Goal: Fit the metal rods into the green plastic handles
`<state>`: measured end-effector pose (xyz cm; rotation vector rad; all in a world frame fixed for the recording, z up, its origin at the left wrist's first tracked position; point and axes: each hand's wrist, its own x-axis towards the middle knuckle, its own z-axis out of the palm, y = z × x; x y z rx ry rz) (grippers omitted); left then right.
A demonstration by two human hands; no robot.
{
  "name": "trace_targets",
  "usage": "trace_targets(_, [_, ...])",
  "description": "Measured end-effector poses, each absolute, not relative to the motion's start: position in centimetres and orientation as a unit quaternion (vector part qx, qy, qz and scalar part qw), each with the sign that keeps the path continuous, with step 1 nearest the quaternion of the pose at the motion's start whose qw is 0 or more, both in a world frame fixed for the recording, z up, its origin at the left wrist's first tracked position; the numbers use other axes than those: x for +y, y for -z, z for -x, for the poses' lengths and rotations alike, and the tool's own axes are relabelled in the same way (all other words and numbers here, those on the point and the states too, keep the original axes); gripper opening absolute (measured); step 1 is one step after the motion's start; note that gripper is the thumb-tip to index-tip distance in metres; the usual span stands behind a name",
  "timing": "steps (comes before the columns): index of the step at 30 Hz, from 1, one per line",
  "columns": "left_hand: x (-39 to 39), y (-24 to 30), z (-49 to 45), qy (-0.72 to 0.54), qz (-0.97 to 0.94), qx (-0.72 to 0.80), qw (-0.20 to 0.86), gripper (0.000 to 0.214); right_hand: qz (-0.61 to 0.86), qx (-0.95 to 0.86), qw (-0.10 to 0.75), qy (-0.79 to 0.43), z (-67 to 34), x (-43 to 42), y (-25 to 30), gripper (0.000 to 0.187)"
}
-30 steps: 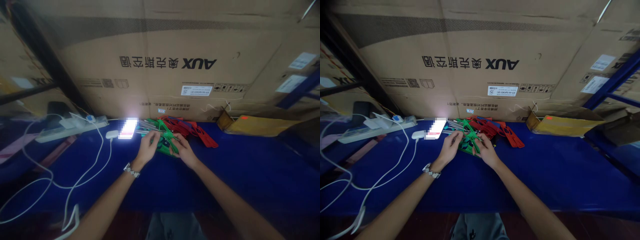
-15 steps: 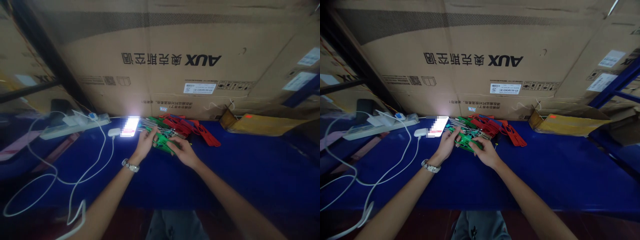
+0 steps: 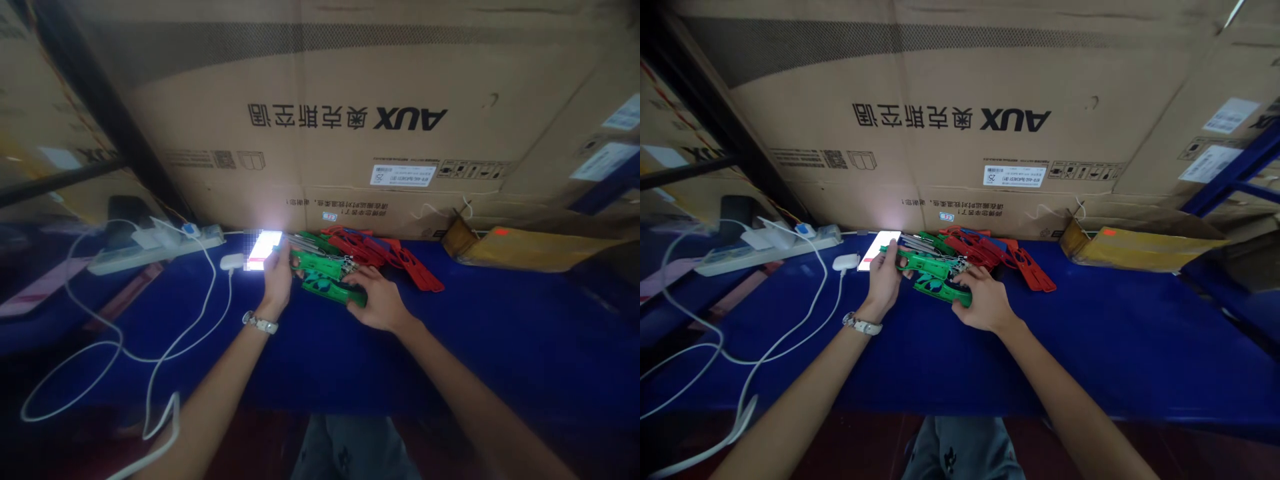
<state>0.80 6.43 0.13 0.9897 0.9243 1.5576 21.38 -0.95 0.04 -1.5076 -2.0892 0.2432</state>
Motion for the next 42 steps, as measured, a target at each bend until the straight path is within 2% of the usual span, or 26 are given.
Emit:
trace_targets(8, [6.7, -0.4, -0.4, -0.648, -0.381, 0.398, 0.527, 0.041, 0.531, -0.819, 0.218, -0.012, -21.3, -0.6, 0.6, 0.015])
trace_targets(15, [6.8, -0.8, 0.1, -0.656, -0.357, 0.391, 0.538, 0.041, 0.451, -0.863, 0.228, -0.03, -22.0, -1.1, -0.6, 0.015])
trace_targets(19, [6.8, -0.8, 0.0, -0.656, -0.344, 0.391, 0.546, 0.039, 0.451, -0.865, 0.215, -0.048, -21.8, -1.4, -0.5, 0.016])
trace_targets(23, [6.4, -0.5, -0.5, -0.63, -0.364, 0.409, 0.551, 0.04, 0.475, -0.844, 0.242, -0.055, -22.1, -1.2, -0.1, 0.026])
trace_targets(26, [5.8, -0.2, -1.3, -0.577, -0.396, 0.434, 0.568, 0.04, 0.526, -0.798, 0.289, -0.046, -22.8, -0.2, -0.3, 0.016])
trace_targets(28, [5.4, 0.1, -1.8, -0.545, -0.416, 0.451, 0.571, 0.041, 0.583, -0.752, 0.307, -0.021, -23.3, 0.9, -0.8, 0.016])
trace_targets(31, [5.0, 0.5, -2.3, -0.52, -0.439, 0.46, 0.571, 0.043, 0.63, -0.728, 0.27, -0.014, -23.5, 3.0, -1.6, 0.019])
trace_targets(37, [5.2, 1.1, -2.5, -0.516, -0.446, 0.466, 0.564, 0.044, 0.588, -0.791, 0.164, -0.025, -22.0, 6.6, -2.7, 0.027])
trace_targets(42, [5.8, 1.0, -1.9, -0.564, -0.426, 0.469, 0.531, 0.039, 0.554, -0.821, 0.14, -0.007, -19.8, 8.2, -2.5, 0.026])
